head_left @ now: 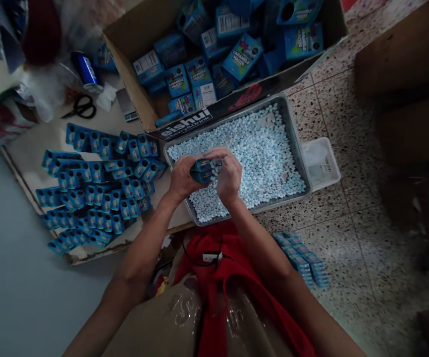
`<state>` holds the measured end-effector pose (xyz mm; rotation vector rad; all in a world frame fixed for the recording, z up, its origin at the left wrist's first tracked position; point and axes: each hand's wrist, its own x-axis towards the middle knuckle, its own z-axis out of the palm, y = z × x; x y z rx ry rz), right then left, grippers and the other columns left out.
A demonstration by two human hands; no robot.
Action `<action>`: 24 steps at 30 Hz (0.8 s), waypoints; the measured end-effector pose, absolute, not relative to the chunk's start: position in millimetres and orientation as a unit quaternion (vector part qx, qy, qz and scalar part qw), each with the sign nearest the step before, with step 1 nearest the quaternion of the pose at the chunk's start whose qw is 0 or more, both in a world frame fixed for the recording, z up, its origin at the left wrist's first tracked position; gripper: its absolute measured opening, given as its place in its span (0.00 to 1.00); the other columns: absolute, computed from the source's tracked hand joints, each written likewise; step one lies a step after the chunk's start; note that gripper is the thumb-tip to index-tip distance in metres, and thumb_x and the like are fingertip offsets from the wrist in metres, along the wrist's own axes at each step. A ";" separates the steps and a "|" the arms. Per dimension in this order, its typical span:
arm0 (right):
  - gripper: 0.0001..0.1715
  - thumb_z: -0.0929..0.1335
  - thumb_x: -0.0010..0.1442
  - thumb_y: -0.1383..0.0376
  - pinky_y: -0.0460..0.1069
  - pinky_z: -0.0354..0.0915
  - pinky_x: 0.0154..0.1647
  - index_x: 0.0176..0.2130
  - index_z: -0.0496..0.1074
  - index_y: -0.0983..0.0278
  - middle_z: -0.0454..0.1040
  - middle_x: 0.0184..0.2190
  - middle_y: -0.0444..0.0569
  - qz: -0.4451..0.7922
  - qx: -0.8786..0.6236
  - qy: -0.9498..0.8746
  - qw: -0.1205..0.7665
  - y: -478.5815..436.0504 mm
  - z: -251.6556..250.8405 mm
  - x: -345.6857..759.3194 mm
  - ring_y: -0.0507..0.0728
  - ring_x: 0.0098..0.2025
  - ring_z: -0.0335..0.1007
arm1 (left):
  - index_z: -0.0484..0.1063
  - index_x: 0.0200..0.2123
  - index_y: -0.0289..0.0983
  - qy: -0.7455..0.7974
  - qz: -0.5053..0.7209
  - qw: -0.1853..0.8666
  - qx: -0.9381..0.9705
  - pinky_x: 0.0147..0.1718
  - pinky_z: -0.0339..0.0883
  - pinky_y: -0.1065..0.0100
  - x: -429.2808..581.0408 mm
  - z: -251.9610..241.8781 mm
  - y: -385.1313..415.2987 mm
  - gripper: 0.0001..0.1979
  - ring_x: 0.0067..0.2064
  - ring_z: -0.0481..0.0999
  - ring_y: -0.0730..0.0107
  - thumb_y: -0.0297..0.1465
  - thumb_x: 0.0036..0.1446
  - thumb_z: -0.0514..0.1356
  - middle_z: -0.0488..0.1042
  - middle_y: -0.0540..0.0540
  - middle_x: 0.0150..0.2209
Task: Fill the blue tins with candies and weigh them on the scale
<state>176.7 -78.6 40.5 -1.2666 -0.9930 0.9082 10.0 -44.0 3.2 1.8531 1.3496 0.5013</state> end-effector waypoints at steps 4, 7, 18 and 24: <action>0.36 0.53 0.84 0.42 0.73 0.60 0.82 0.56 0.84 0.51 0.83 0.62 0.48 0.418 -0.531 -0.476 0.562 -99.7 31.6 187.2 0.64 0.71 0.78 | 0.81 0.60 0.42 0.550 0.239 0.407 0.689 0.70 0.75 0.49 2.8 -3.6 -44.3 0.41 0.64 0.84 0.42 0.42 0.42 0.86 0.85 0.40 0.61; 0.38 0.55 0.82 0.38 0.76 0.63 0.80 0.61 0.83 0.51 0.75 0.74 0.50 0.417 -0.613 -0.425 0.519 -136.8 11.6 209.7 0.66 0.80 0.67 | 0.80 0.61 0.42 0.555 0.271 0.432 0.657 0.65 0.80 0.50 -8.2 -11.7 -43.3 0.45 0.59 0.87 0.44 0.52 0.43 0.86 0.86 0.40 0.58; 0.15 0.78 0.65 0.52 0.74 0.71 0.75 0.49 0.80 0.52 0.83 0.47 0.43 0.527 -0.585 0.273 0.553 -244.1 -18.5 196.8 0.61 0.58 0.82 | 0.77 0.59 0.44 0.565 0.309 0.437 0.628 0.55 0.87 0.43 -52.4 -57.3 -48.8 0.47 0.50 0.89 0.48 0.58 0.41 0.85 0.86 0.43 0.50; 0.16 0.67 0.77 0.48 0.73 0.76 0.70 0.49 0.79 0.53 0.88 0.48 0.45 0.576 -0.493 0.300 0.579 -181.9 -55.2 190.8 0.62 0.59 0.83 | 0.77 0.62 0.43 0.539 0.238 0.431 0.684 0.58 0.86 0.53 -40.0 -52.4 -47.8 0.46 0.55 0.90 0.49 0.51 0.43 0.87 0.87 0.43 0.56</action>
